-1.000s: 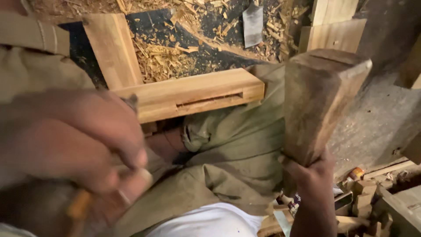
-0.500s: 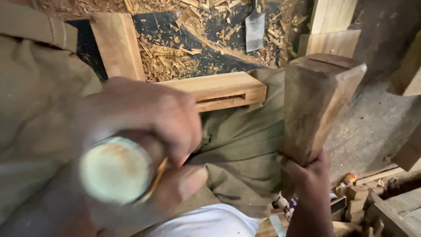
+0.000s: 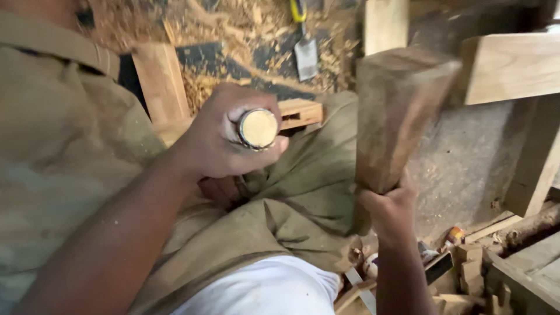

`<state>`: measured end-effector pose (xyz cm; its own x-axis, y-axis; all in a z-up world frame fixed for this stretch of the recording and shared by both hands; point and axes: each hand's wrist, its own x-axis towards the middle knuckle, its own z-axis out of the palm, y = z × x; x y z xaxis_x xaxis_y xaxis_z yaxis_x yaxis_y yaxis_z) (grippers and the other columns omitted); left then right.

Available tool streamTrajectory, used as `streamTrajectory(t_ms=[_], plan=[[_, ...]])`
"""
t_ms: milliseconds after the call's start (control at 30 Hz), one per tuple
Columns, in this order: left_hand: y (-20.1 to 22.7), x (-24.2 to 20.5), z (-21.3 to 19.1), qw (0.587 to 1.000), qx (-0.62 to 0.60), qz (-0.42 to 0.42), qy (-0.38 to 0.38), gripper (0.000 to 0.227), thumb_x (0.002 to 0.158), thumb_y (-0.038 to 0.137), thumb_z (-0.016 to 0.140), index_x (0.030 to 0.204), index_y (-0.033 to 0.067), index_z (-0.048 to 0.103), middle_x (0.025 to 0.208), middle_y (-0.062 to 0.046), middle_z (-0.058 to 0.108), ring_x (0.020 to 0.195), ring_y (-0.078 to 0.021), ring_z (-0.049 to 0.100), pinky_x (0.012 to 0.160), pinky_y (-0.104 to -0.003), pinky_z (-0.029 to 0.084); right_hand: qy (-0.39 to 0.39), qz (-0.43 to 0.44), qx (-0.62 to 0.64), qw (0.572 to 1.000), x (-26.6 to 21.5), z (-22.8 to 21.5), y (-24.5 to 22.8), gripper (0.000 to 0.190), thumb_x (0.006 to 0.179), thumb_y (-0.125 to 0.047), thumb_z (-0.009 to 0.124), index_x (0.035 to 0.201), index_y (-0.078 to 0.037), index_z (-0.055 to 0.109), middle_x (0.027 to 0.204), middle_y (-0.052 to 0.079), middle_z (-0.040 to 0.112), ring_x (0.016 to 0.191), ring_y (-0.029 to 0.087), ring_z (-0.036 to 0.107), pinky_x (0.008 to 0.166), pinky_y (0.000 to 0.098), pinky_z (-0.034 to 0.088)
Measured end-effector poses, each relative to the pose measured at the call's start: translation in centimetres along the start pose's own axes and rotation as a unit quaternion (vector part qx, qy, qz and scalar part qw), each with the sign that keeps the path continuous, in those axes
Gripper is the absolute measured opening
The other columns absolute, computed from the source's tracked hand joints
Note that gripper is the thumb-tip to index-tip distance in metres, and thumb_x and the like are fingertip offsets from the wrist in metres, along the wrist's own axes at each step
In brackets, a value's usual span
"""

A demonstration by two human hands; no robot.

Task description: The person carves a rectangular slot into a small wooden block using a chisel and a wooden mallet. They repeatedly strike the chisel to remove wood chips, then switch to a hammer to refine the slot.

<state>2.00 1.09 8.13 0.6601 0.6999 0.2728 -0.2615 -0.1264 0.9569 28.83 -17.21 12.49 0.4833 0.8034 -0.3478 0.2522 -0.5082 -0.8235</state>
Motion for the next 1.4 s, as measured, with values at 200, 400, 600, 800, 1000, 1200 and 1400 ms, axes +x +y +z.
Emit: streamTrajectory(t_ms=[200,400,600,800,1000,1200,1400], plan=[[-1.2,-0.7,0.5,1.0,0.016,-0.022,-0.005,0.017,0.089,0.015,0.077,0.095,0.0069,0.064,0.086,-0.002,0.067,0.077,-0.0131,0.064,0.072,-0.03,0.051,-0.04,-0.185,0.09,0.978,-0.7,1.6,-6.3,0.036,0.078,0.004,0.075,0.112,0.005,0.062,0.086,0.013,0.068,0.068,0.02,0.071,0.063,0.0408,0.058],[-2.8,-1.8,0.3,0.995,0.049,-0.088,-0.022,0.027,0.094,0.017,0.077,0.115,0.0062,0.065,0.106,-0.008,0.068,0.095,-0.0164,0.064,0.085,-0.034,0.053,0.049,-0.44,-0.288,0.849,-0.3,1.4,-11.2,0.07,0.075,-0.004,0.081,0.141,-0.006,0.056,0.109,0.015,0.064,0.101,0.032,0.066,0.088,0.0431,0.056],[-3.9,-2.6,-0.2,0.998,0.055,-0.018,-0.038,0.045,0.096,0.018,0.074,0.138,0.0067,0.062,0.134,-0.011,0.067,0.119,-0.0174,0.062,0.102,-0.038,0.053,0.047,-0.401,-0.307,0.862,-1.2,2.8,-9.7,0.072,0.077,-0.006,0.084,0.143,-0.007,0.056,0.12,0.017,0.066,0.113,0.036,0.068,0.096,0.0425,0.055],[-4.0,-3.8,-0.3,0.99,0.125,-0.061,-0.015,0.037,0.091,0.02,0.077,0.124,0.0074,0.069,0.119,-0.011,0.074,0.111,-0.0208,0.07,0.1,-0.039,0.056,0.06,-0.375,-0.214,0.9,-1.8,3.5,-8.0,0.072,0.075,-0.008,0.081,0.142,-0.004,0.052,0.122,0.017,0.066,0.113,0.036,0.069,0.098,0.0447,0.056],[-6.2,-4.0,0.1,0.99,0.101,-0.102,0.002,0.044,0.085,0.024,0.083,0.12,0.0032,0.067,0.116,-0.012,0.068,0.107,-0.0241,0.064,0.095,-0.041,0.051,0.049,-0.352,-0.338,0.871,-0.4,2.4,-7.5,0.075,0.07,-0.006,0.081,0.141,-0.008,0.059,0.119,0.016,0.068,0.111,0.038,0.068,0.095,0.0467,0.054],[-7.2,-5.5,0.0,0.989,0.089,-0.12,0.002,0.049,0.086,0.022,0.084,0.126,0.0027,0.063,0.122,-0.013,0.065,0.11,-0.0237,0.061,0.099,-0.041,0.049,0.044,-0.384,-0.312,0.868,0.1,3.5,-6.7,0.076,0.071,-0.008,0.083,0.142,-0.006,0.056,0.125,0.018,0.066,0.115,0.039,0.066,0.099,0.0471,0.053],[-5.2,-5.1,-0.6,0.992,0.124,-0.033,-0.013,0.04,0.09,0.019,0.078,0.127,0.0061,0.067,0.126,-0.009,0.071,0.119,-0.0203,0.067,0.104,-0.038,0.052,0.066,-0.415,-0.247,0.873,-0.7,3.3,-6.9,0.075,0.078,-0.01,0.084,0.145,-0.008,0.051,0.13,0.016,0.065,0.118,0.037,0.067,0.102,0.0461,0.055]])
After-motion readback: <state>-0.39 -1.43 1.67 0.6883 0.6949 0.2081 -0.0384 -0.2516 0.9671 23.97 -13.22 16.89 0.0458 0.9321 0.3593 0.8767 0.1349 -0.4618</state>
